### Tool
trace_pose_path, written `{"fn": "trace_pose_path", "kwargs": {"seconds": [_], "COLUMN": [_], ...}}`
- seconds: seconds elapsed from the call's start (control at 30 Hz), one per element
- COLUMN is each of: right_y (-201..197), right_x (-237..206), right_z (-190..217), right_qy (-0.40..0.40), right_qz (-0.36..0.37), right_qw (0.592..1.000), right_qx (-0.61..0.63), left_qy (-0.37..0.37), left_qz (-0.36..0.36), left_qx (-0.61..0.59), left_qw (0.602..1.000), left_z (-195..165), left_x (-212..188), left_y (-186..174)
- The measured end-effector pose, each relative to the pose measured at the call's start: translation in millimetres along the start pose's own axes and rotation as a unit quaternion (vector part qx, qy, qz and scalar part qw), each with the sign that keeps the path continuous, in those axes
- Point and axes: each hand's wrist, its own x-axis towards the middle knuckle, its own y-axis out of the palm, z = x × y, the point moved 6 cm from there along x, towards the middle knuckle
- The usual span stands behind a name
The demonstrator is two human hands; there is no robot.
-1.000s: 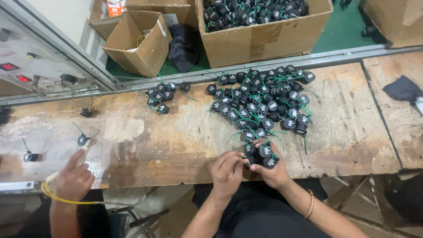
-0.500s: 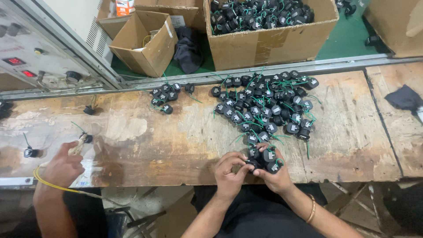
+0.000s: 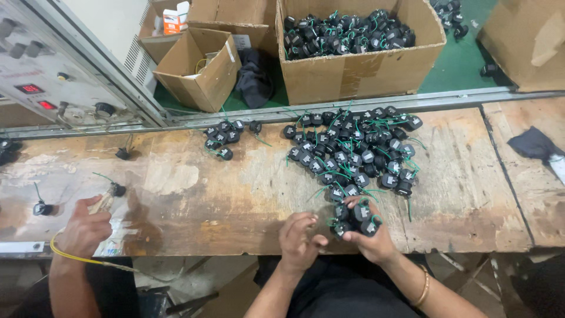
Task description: The person picks up black power adapters with green wires from the workbench, winds and secures each wire around the adapter by hand, and places the finished adapters into a cardboard box on the bench, repeating this cycle continuously.
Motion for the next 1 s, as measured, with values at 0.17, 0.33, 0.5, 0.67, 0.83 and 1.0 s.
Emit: {"fn": "trace_pose_path", "kwargs": {"seconds": [0.17,0.33,0.5,0.67,0.83,1.0], "right_y": [-36,-97,-151,-154,-102,-32], "right_x": [94,248,326,319,252,117], "right_z": [49,107,140,137,116,84], "right_qy": [0.001,-0.057,0.034,0.015,-0.025,0.005], "right_qz": [-0.039,-0.116,-0.204,-0.117,-0.029,0.103], "right_qw": [0.972,0.964,0.968,0.993,0.996,0.988], "right_qx": [0.231,0.233,0.141,-0.009,0.078,0.119], "left_qy": [-0.329,-0.369,-0.364,-0.369,-0.284,-0.094], "left_qz": [-0.094,-0.070,-0.058,-0.032,-0.002,0.113], "left_qx": [-0.149,-0.103,-0.065,-0.023,0.057,0.218], "left_qw": [0.928,0.921,0.927,0.929,0.957,0.965], "left_z": [62,73,65,62,48,35], "left_x": [-22,-21,-12,-5,18,52], "left_y": [-13,0,-2,-1,2,24]}}
